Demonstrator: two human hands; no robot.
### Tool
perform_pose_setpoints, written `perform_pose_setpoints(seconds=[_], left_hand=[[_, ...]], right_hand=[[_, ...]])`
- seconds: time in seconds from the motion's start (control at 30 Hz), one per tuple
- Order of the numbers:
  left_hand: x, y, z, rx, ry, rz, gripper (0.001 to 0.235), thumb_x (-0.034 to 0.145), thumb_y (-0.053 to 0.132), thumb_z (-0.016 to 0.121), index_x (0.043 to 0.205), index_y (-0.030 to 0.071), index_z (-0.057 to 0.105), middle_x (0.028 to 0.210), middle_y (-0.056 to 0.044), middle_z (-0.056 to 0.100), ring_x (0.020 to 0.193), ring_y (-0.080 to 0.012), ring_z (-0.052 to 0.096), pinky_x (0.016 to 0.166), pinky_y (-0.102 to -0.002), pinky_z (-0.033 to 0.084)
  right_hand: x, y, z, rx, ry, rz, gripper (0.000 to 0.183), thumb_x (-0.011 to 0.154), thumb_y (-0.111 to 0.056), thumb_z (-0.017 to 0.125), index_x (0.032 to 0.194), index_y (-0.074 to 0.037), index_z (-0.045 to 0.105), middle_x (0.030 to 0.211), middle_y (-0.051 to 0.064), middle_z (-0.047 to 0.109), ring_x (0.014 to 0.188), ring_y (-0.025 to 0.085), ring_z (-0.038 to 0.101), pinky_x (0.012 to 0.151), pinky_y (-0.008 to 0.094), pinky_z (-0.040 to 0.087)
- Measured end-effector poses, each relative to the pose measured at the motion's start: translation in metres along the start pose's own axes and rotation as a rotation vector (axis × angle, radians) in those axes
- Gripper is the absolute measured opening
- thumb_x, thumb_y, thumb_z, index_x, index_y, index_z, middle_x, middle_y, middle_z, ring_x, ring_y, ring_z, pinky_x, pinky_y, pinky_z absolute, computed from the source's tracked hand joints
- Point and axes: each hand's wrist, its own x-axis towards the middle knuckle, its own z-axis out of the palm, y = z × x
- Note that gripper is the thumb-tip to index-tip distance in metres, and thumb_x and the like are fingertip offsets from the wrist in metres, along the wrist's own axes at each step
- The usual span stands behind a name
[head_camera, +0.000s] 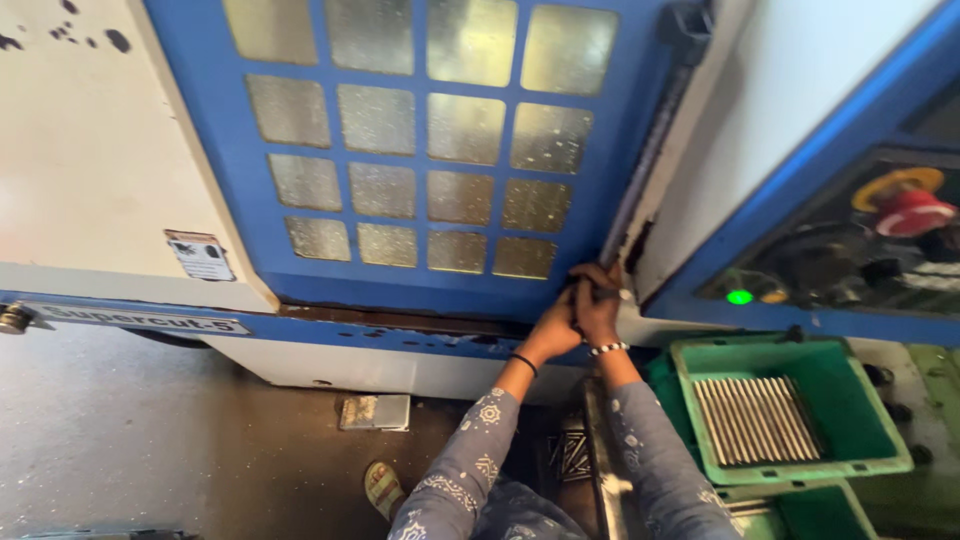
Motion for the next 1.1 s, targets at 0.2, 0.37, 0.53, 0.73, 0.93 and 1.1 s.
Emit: perform_pose_setpoints(seconds=[0.2,0.37,0.53,0.73,0.93,1.1], left_hand=[[0.0,-0.008,0.022,0.12,0.134,0.093,0.053,0.081,0.014,0.073,0.132,0.002,0.063,0.153,-0.026,0.044,0.136,-0.0422,0.05,0.109,-0.042,0.045],[-0.008,-0.011,0.024,-0.063,0.153,0.038,0.061,0.079,0.01,0.07,0.137,0.0,0.054,0.154,-0.024,0.045,0.135,-0.0374,0.053,0.108,-0.039,0.046],[0.001,-0.015,0.02,-0.066,0.132,0.073,0.07,0.08,0.006,0.071,0.145,-0.003,0.046,0.153,-0.024,0.044,0.141,-0.0363,0.045,0.116,-0.039,0.037],[-0.002,-0.028,0.032,-0.039,0.196,0.101,0.069,0.085,0.002,0.066,0.15,-0.004,0.042,0.16,-0.025,0.035,0.146,-0.0375,0.042,0.118,-0.039,0.036],[0.002,-0.015,0.026,-0.211,0.117,-0.097,0.072,0.077,0.007,0.068,0.144,0.0,0.042,0.158,-0.019,0.036,0.137,-0.0339,0.052,0.107,-0.036,0.045],[0.0,-0.016,0.022,0.034,0.098,0.005,0.054,0.081,0.004,0.071,0.134,-0.003,0.06,0.158,-0.022,0.038,0.144,-0.0371,0.043,0.113,-0.039,0.043]], right_hand=[[0.0,0.006,-0.007,0.11,-0.084,0.029,0.019,0.089,0.001,0.057,0.095,-0.008,0.073,0.102,0.013,0.059,0.097,0.028,0.06,0.09,0.037,0.048],[-0.006,0.005,-0.008,0.188,-0.075,0.057,0.02,0.089,0.002,0.057,0.096,-0.01,0.072,0.105,0.014,0.058,0.095,0.026,0.063,0.087,0.034,0.051],[0.001,0.007,-0.008,0.093,-0.062,-0.033,0.02,0.087,0.004,0.061,0.097,-0.009,0.072,0.1,0.014,0.064,0.099,0.028,0.062,0.093,0.038,0.049],[-0.002,0.017,-0.011,0.312,-0.284,0.22,0.021,0.095,-0.001,0.054,0.104,-0.012,0.07,0.102,0.013,0.061,0.097,0.024,0.067,0.093,0.034,0.053],[0.002,0.008,-0.02,0.242,-0.196,0.02,0.019,0.092,0.002,0.059,0.101,-0.007,0.073,0.11,0.015,0.055,0.101,0.027,0.062,0.092,0.034,0.05],[0.002,0.005,-0.021,0.336,-0.261,0.146,0.019,0.094,-0.001,0.055,0.1,-0.009,0.071,0.106,0.011,0.056,0.094,0.023,0.064,0.087,0.033,0.052]])
